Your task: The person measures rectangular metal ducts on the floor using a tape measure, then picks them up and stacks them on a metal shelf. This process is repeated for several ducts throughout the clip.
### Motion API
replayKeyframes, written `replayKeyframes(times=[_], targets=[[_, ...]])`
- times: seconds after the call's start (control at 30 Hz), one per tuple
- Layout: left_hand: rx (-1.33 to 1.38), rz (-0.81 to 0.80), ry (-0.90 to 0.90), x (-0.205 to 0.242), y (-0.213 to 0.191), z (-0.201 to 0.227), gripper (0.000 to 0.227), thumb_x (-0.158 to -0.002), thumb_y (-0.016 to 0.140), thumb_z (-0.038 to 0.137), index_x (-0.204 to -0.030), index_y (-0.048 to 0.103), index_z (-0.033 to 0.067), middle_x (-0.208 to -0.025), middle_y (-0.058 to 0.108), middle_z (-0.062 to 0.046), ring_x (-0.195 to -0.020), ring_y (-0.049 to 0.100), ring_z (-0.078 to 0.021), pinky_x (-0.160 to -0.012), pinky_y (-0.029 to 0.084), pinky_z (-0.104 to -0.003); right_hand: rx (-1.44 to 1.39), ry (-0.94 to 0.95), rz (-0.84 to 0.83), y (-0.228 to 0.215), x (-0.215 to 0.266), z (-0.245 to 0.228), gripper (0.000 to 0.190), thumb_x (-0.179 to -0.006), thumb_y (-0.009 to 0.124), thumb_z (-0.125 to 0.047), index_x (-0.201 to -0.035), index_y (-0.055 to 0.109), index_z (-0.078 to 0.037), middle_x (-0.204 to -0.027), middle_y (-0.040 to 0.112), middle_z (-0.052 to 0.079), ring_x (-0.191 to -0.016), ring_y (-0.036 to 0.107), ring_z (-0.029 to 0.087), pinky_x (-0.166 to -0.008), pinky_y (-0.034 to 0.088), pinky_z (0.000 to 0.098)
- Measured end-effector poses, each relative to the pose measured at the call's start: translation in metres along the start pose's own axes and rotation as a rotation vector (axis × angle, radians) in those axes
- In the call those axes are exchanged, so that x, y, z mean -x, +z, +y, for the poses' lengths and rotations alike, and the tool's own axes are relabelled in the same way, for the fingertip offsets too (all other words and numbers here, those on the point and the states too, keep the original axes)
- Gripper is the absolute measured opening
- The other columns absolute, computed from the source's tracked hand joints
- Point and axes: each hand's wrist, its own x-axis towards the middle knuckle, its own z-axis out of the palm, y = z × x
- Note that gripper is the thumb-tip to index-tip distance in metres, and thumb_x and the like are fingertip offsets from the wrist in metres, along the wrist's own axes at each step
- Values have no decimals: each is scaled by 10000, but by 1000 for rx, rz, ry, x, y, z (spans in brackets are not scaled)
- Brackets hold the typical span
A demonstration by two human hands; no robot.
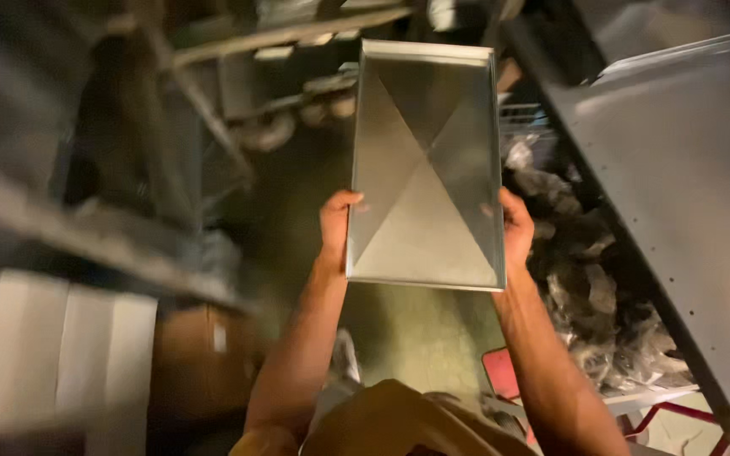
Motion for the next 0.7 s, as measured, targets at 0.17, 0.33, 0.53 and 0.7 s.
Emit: replayKeyframes(times=[0.17,0.33,0.53,0.7], targets=[[-221,-216,91,-74,28,21,114,-952,740,81,-999,844,66,-944,727,-96,-981,676,-171,-942,534,-328,191,-73,145,27,-39,20,556,-866,852,108,-1391,723,-23,-1198,768,114,-1094,726,155,-1070,607,335],[-128,-277,-173,-133,68,39,119,-926,784,77,-1018,844,34,-860,699,-42,-805,754,-133,-826,625,-286,290,-192,252,15,-65,20,471,-917,878,44,-1361,739,-29,-1210,751,101,-1148,696,160,-1105,565,330],[74,-310,-662,-202,99,0,145,-842,803,172,-725,720,147,-675,722,-95,-585,750,-194,-614,602,-297,438,-252,212,-14,-81,-24,595,-920,930,-62,-1448,671,31,-1243,727,178,-1249,691,221,-1169,556,423],[56,-465,-423,-242,137,-59,62,-895,798,119,-839,797,91,-757,742,-113,-668,755,-183,-723,656,-318,-591,278,475,-6,-127,-36,290,-1002,671,-199,-1222,793,-54,-1191,820,220,-1025,828,302,-1033,627,507]])
